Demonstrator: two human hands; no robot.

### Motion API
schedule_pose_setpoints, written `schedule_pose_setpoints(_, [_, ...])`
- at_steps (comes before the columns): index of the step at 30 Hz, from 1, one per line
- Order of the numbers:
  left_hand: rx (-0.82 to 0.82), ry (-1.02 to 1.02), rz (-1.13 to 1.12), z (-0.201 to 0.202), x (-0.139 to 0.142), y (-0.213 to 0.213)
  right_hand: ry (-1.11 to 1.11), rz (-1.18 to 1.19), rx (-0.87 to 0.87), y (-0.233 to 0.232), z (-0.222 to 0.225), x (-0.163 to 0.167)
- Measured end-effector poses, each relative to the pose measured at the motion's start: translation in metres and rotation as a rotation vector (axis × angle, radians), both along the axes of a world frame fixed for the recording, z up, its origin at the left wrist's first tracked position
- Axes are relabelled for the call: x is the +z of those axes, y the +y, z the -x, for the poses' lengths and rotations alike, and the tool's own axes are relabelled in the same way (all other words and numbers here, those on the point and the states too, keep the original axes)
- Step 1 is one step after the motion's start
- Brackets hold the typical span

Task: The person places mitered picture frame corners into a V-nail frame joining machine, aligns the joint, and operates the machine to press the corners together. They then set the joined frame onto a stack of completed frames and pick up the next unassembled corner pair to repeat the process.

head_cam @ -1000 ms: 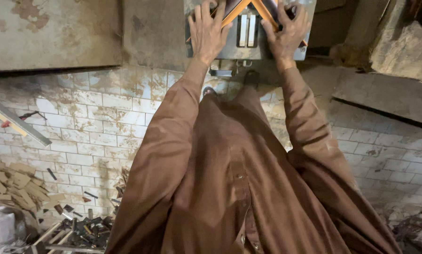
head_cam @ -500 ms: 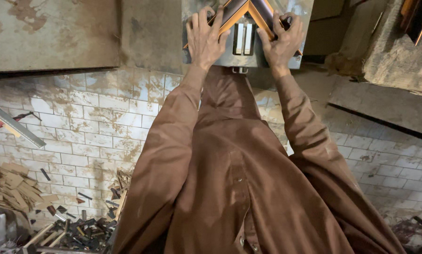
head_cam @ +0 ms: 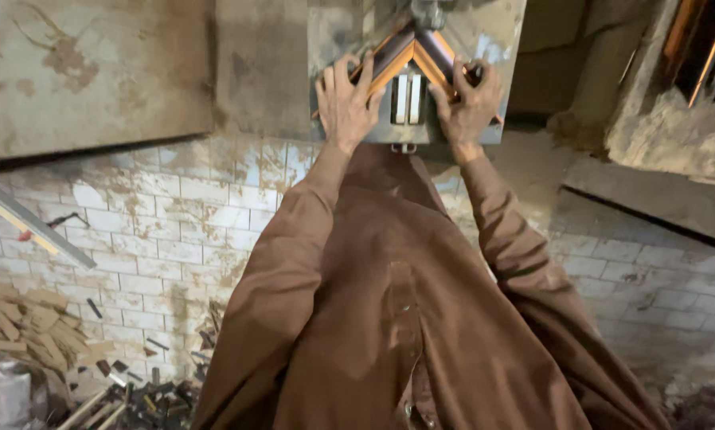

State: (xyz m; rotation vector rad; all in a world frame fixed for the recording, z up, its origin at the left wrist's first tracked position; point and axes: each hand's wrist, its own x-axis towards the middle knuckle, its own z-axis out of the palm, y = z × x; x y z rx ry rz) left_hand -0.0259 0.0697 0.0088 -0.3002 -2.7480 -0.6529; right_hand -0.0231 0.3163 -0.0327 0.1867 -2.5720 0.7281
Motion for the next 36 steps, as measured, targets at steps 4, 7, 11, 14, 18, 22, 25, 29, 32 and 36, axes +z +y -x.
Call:
schedule_pose_setpoints(4, [-0.011, -0.048, -0.011, -0.001, 0.004, 0.001, -0.013, -0.022, 0.008, 0.000, -0.003, 0.006])
schedule_pose_setpoints(7, [-0.004, 0.049, -0.013, -0.004, 0.003, 0.001, 0.013, -0.050, -0.010, -0.001, -0.003, 0.007])
schedule_pose_setpoints(11, [0.001, 0.002, -0.009, -0.005, 0.000, -0.001, 0.058, -0.029, 0.020, -0.001, -0.002, 0.004])
schedule_pose_setpoints(14, [0.010, -0.014, 0.005, -0.005, -0.002, 0.000, 0.032, -0.040, 0.019, 0.000, -0.002, 0.003])
schedule_pose_setpoints(18, [0.031, -0.041, 0.013, -0.004, -0.002, 0.003, 0.000, -0.063, -0.011, 0.001, -0.003, 0.002])
schedule_pose_setpoints(22, [0.037, -0.045, 0.003, -0.004, 0.002, 0.005, 0.029, -0.070, -0.019, 0.001, -0.001, 0.002])
schedule_pose_setpoints(25, [0.030, -0.036, -0.016, -0.004, 0.005, 0.005, 0.049, -0.062, -0.014, 0.002, 0.002, 0.002])
schedule_pose_setpoints(29, [0.014, 0.008, -0.025, -0.003, 0.004, 0.005, 0.023, -0.059, -0.030, 0.002, 0.001, 0.002])
schedule_pose_setpoints(32, [0.016, -0.020, -0.019, -0.008, 0.001, 0.002, 0.053, -0.074, -0.015, 0.001, -0.003, 0.005])
schedule_pose_setpoints(36, [-0.019, -0.024, 0.004, -0.005, 0.002, -0.001, 0.045, -0.048, 0.016, 0.000, -0.003, 0.013])
